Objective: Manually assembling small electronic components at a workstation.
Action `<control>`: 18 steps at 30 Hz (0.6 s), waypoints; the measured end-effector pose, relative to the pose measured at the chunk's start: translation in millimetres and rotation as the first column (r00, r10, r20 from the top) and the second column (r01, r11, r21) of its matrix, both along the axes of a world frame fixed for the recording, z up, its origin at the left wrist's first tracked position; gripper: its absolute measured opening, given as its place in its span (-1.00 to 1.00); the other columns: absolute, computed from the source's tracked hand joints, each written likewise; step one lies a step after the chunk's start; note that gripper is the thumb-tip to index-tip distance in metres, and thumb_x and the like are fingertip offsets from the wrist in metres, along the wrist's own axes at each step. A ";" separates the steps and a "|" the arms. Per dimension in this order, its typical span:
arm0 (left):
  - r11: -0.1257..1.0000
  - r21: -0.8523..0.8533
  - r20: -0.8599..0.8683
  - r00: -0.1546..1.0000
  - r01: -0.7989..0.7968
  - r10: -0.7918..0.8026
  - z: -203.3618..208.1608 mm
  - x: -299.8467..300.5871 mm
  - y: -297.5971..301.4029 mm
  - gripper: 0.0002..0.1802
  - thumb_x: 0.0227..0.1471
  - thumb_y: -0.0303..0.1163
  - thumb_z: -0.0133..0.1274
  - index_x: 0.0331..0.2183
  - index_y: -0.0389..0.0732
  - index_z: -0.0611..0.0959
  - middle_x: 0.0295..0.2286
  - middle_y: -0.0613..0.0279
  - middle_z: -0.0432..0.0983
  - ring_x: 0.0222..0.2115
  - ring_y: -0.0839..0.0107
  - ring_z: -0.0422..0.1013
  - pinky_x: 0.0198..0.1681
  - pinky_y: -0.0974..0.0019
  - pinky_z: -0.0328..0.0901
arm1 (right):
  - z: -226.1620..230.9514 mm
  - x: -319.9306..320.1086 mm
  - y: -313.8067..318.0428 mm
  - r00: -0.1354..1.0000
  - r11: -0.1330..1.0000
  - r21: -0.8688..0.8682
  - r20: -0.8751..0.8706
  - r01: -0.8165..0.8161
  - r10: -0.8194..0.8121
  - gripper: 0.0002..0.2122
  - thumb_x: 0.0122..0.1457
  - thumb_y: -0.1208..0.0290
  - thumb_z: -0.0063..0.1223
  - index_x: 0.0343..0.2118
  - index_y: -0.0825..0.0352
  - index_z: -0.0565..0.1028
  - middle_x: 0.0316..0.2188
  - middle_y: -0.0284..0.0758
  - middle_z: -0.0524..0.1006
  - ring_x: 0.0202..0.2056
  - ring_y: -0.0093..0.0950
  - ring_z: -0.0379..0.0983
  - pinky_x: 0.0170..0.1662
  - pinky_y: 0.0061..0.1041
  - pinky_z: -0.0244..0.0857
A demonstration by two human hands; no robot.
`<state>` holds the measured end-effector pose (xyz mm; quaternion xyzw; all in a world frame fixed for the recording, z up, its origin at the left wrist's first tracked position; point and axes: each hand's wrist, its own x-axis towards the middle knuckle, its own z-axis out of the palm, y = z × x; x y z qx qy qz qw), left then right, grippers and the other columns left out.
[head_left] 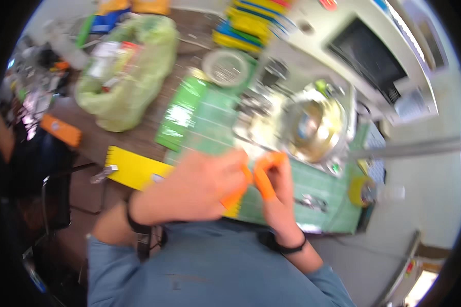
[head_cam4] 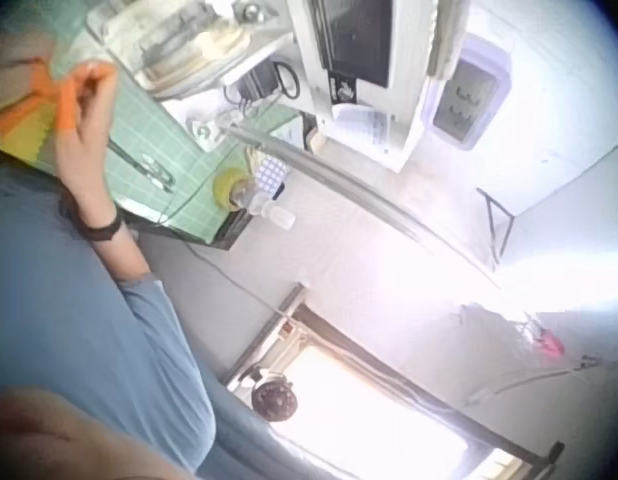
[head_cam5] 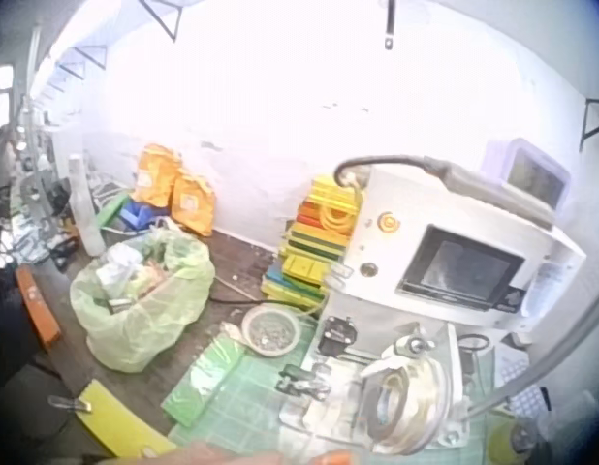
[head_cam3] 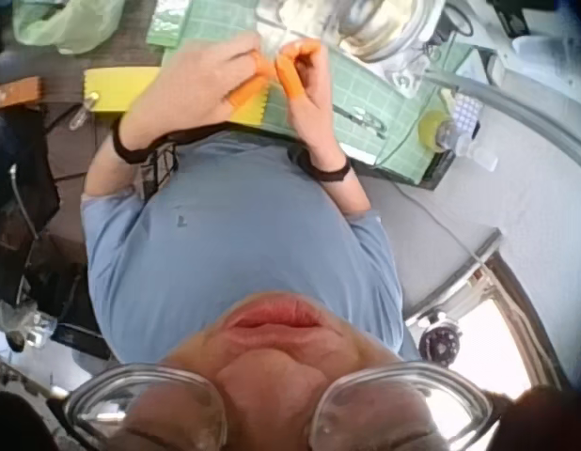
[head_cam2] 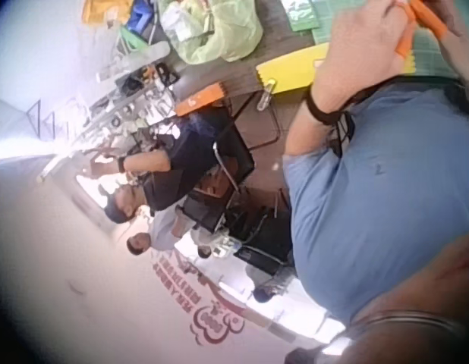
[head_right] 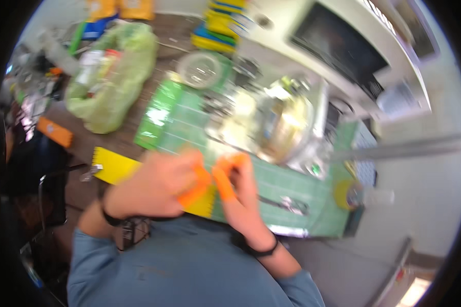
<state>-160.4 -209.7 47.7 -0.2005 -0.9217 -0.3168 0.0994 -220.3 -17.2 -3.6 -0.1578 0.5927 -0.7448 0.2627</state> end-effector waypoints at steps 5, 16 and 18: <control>0.945 0.326 -0.154 0.988 0.021 0.031 -40.6 25.0 38.3 -0.85 0.05 -0.36 0.07 -0.32 -0.18 0.51 -0.25 0.14 0.40 -0.42 0.12 0.46 -0.46 0.16 0.38 | -31.7 -3.7 67.1 0.823 0.902 0.431 -0.520 0.023 0.228 -0.60 0.20 0.64 0.00 0.12 0.41 0.37 0.07 -0.19 0.40 0.06 -0.40 0.36 0.08 -0.47 0.27; 0.853 0.508 -0.139 0.989 0.123 -0.060 -35.6 23.9 31.4 -0.91 0.08 -0.45 0.27 -0.39 -0.26 0.71 -0.15 0.05 0.61 -0.19 0.06 0.52 -0.21 0.13 0.41 | -33.1 -23.0 51.5 0.626 0.911 0.394 -0.681 -0.126 0.381 -0.67 0.27 0.58 0.01 0.09 0.44 0.41 -0.05 -0.08 0.53 -0.10 -0.23 0.49 -0.06 -0.36 0.38; 0.820 0.559 -0.128 0.990 0.119 -0.057 -44.0 23.2 32.1 -0.91 0.09 -0.45 0.26 -0.39 -0.27 0.71 -0.17 0.07 0.62 -0.20 0.06 0.52 -0.21 0.13 0.41 | -41.5 -27.6 47.8 0.721 0.918 0.365 -0.593 -0.156 0.358 -0.67 0.26 0.59 0.01 0.09 0.43 0.41 -0.06 -0.07 0.53 -0.11 -0.22 0.49 -0.07 -0.36 0.38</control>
